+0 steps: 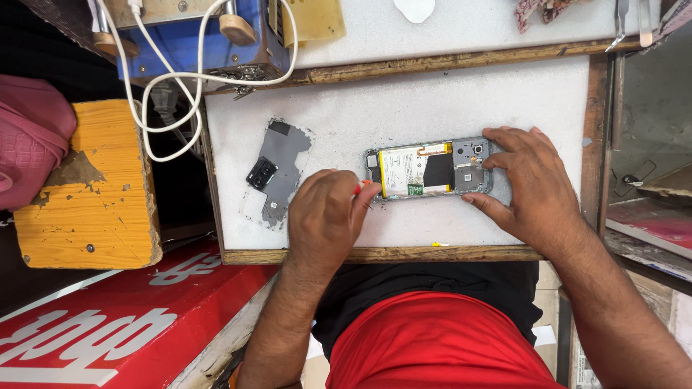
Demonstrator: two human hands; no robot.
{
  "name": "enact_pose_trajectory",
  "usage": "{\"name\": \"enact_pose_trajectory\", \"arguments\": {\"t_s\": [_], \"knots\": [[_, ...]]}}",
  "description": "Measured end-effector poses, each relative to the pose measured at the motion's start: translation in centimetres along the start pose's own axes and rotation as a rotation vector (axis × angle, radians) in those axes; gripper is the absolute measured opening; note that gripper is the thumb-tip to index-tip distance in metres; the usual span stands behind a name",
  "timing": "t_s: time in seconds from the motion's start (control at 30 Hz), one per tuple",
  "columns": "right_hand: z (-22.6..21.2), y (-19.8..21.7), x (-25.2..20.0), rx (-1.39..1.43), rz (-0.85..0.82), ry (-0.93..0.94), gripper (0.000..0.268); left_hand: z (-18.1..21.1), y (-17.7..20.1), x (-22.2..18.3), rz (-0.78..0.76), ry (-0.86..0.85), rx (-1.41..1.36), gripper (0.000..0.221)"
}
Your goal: The person removes the back cover of a light blue smartphone, then uses a red-handled screwdriver to unscrew internal components. After setting the screwdriver down, the person picks up a dark blue smartphone and wipes its screen and edges with a white cloth.
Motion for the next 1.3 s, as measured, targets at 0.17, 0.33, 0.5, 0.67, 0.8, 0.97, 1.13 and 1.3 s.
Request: {"name": "enact_pose_trajectory", "arguments": {"t_s": [0.17, 0.33, 0.5, 0.67, 0.8, 0.97, 1.13, 1.3], "knots": [[-0.2, 0.2, 0.0, -0.013, 0.008, 0.009, 0.057, 0.0, -0.3, -0.1, -0.014, -0.008, -0.051, 0.047], [0.2, -0.2, 0.0, -0.011, -0.023, -0.028, 0.055, 0.4, -1.3, -0.6, -0.084, -0.079, -0.113, 0.051], [0.1, 0.0, 0.0, -0.012, -0.014, -0.012, 0.056, -1.9, -2.0, -0.5, -0.213, 0.206, -0.014, 0.046], [0.0, 0.1, 0.0, -0.002, -0.001, -0.002, 0.057, 1.2, 0.1, 0.4, -0.09, -0.002, -0.044, 0.037], [-0.4, 0.3, -0.4, 0.013, 0.029, 0.032, 0.057, 0.3, 1.1, 1.0, -0.085, 0.168, 0.077, 0.039], [-0.5, 0.7, -0.3, 0.015, 0.049, 0.048, 0.057, 1.4, 1.4, 1.5, -0.088, 0.054, -0.008, 0.037], [-0.8, 0.9, -0.1, 0.012, 0.037, 0.045, 0.055, 0.3, 1.6, 0.9, -0.064, 0.145, -0.062, 0.032], [-1.6, 1.6, -0.3, 0.017, 0.045, 0.061, 0.051, 0.1, 0.7, 0.7, -0.141, 0.209, 0.025, 0.031]]}}
Point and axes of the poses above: each hand's wrist, its own x-axis towards the middle knuckle, its own y-axis out of the back of the hand, z = x × y, the point moved 9 cm from there along x, towards the middle knuckle, and after that the axes turned 15 degrees about -z, right-handed, at the moved point
